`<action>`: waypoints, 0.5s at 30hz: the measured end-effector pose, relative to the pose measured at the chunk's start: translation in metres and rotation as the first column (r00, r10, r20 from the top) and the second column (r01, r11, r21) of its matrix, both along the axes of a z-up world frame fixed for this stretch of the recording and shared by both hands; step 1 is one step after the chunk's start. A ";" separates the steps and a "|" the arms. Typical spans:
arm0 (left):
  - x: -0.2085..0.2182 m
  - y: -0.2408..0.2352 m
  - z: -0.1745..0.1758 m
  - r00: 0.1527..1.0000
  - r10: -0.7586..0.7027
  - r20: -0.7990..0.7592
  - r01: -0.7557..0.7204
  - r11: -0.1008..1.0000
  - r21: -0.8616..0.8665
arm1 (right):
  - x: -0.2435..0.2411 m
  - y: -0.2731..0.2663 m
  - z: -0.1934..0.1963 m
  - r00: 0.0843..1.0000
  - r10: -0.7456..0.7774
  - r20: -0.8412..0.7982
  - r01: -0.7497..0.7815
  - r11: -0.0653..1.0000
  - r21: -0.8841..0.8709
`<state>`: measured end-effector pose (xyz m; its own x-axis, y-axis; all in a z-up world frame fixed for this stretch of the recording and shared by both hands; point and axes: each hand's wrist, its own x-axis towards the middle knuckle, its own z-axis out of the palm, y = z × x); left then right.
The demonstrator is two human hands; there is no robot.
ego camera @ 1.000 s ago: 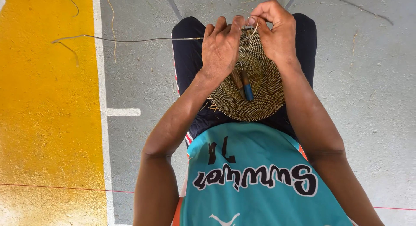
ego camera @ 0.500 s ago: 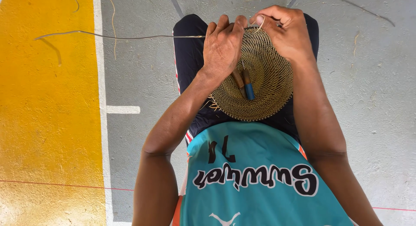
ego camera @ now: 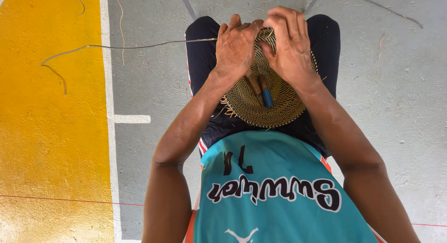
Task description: Weaving a circular object using thin strips of wood or fiber.
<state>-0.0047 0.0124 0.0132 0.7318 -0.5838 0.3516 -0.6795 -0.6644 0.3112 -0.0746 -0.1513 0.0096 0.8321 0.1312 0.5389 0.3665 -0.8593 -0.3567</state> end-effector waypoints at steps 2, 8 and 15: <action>0.000 0.001 0.004 1.000 0.006 -0.019 -0.007 1.000 -0.017 | 0.004 0.000 0.002 1.000 0.004 0.012 -0.004 1.000 -0.005; 0.002 0.003 0.001 0.999 0.000 -0.039 -0.003 0.998 -0.067 | 0.011 0.003 -0.014 0.991 0.001 0.137 0.004 0.999 -0.039; 0.003 0.003 -0.001 0.999 0.008 0.035 -0.008 1.000 0.001 | -0.007 0.018 0.012 0.961 0.101 0.258 -0.110 0.994 0.020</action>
<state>-0.0022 0.0159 0.0124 0.7237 -0.5784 0.3764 -0.6847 -0.6701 0.2867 -0.0818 -0.1336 0.0213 0.6478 0.1889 0.7380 0.5377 -0.7997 -0.2673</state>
